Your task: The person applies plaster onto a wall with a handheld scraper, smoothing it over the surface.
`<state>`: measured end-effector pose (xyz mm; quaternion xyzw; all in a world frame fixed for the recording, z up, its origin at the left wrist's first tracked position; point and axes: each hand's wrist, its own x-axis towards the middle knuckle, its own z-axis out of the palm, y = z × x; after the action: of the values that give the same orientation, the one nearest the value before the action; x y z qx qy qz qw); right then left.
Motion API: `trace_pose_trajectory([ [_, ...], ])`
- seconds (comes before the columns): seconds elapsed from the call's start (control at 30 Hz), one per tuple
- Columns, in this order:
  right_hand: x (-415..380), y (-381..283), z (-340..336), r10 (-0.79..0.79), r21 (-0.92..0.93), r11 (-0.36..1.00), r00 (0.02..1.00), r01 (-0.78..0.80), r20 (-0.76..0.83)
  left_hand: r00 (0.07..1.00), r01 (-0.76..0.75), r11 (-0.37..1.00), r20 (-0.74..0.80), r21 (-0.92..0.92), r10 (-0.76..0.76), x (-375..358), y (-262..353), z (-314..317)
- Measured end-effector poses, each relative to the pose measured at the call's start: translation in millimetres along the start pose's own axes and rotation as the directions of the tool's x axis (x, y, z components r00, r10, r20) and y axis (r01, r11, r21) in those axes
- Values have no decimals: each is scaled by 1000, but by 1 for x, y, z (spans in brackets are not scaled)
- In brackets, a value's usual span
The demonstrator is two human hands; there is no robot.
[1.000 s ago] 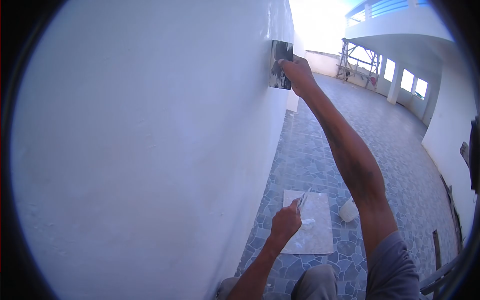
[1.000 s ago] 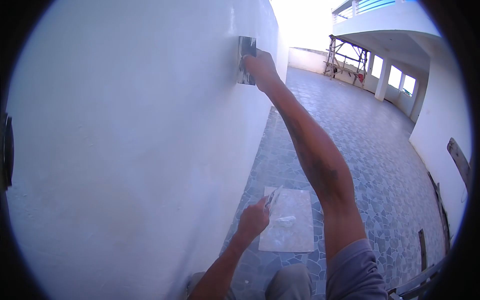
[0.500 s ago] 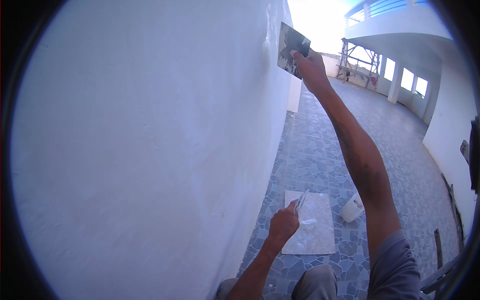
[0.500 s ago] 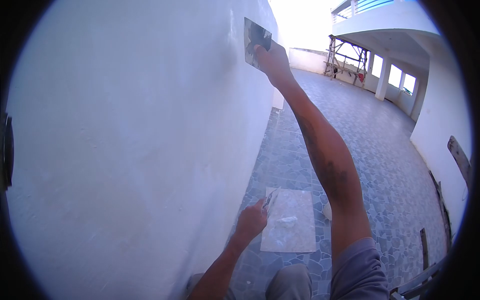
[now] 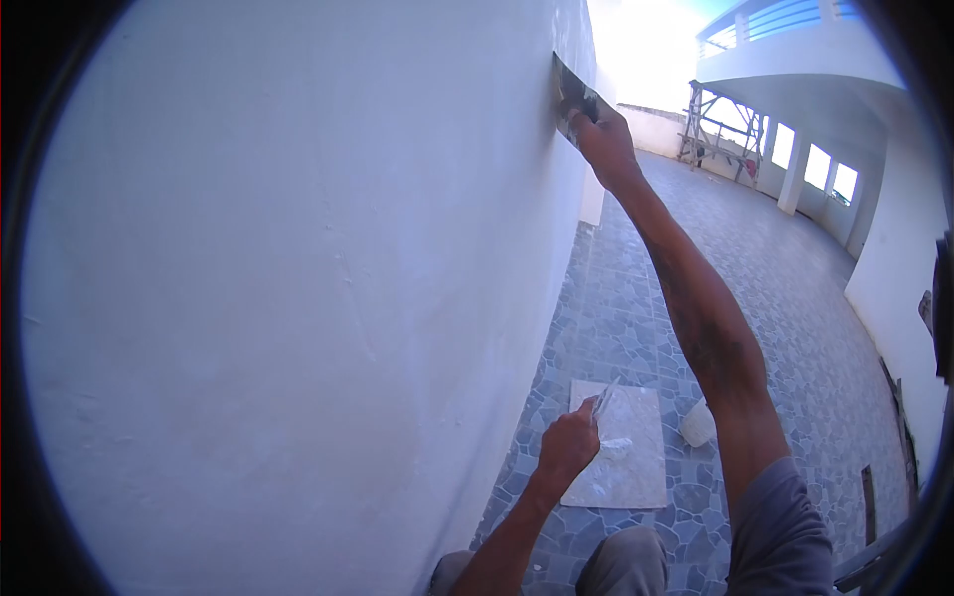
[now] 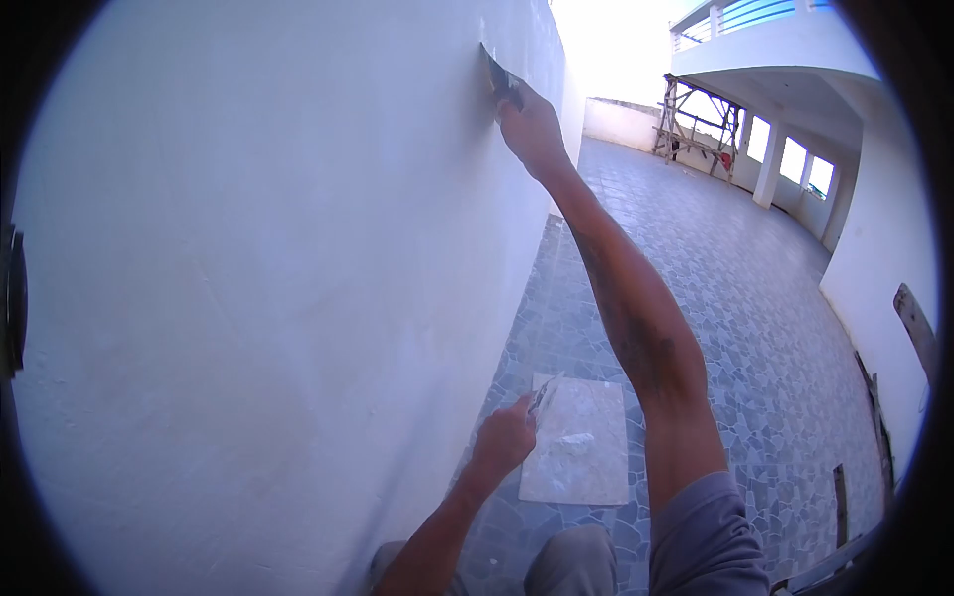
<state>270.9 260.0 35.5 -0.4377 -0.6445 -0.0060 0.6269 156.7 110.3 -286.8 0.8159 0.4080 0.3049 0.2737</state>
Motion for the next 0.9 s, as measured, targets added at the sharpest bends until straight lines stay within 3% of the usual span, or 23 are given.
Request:
trace_pose_trajectory([
  [0.1, -31, 0, 1, -56, -96, 994, 998, 59, 30, 1000, -5, 1000, 6, 9, 4, 1, 2, 2],
  [0.17, -62, -14, 1, -83, -42, 995, 994, 86, 70, 1000, -10, 1000, 8, 8, 10, 2, 3, 5],
  [0.23, -81, 0, 7, -294, 21, 956, 954, 293, 65, 1000, -19, 1000, 2, 0, 19, 3, 3, 10],
  [0.27, -90, 3, 6, -325, 1, 945, 942, 326, 83, 1000, -16, 1000, 5, 0, 16, 3, 5, 12],
  [0.37, -102, 6, -17, -103, 18, 995, 976, 101, 192, 1000, -12, 1000, 6, 9, 12, 2, 9, 12],
  [0.4, -96, 16, -18, 19, 130, 991, 991, -37, 135, 1000, -11, 1000, 3, 16, 11, 1, 11, 11],
  [0.43, -83, 31, -15, 51, 290, 955, 998, -63, 47, 1000, -10, 1000, 1, 23, 10, 0, 11, 10],
  [0.5, -54, 53, -17, 229, 332, 920, 973, -209, -24, 1000, -8, 1000, 10, 30, 8, -1, 9, 9],
  [0.6, -20, 83, -13, 247, 427, 866, 965, -261, 90, 1000, 3, 999, 21, 51, -4, -3, 12, 1],
  [0.7, 3, 86, -6, 210, 366, 901, 972, -235, 108, 1000, 8, 998, 12, 57, -8, -4, 12, -1],
  [0.8, 10, 65, 4, 299, 279, 908, 950, -314, 95, 1000, -11, 999, 0, 48, 11, -3, 9, -1],
  [0.9, -15, 44, 14, 204, 212, 955, 979, -205, 24, 1000, -24, 999, 3, 33, 24, -3, 8, 0],
])
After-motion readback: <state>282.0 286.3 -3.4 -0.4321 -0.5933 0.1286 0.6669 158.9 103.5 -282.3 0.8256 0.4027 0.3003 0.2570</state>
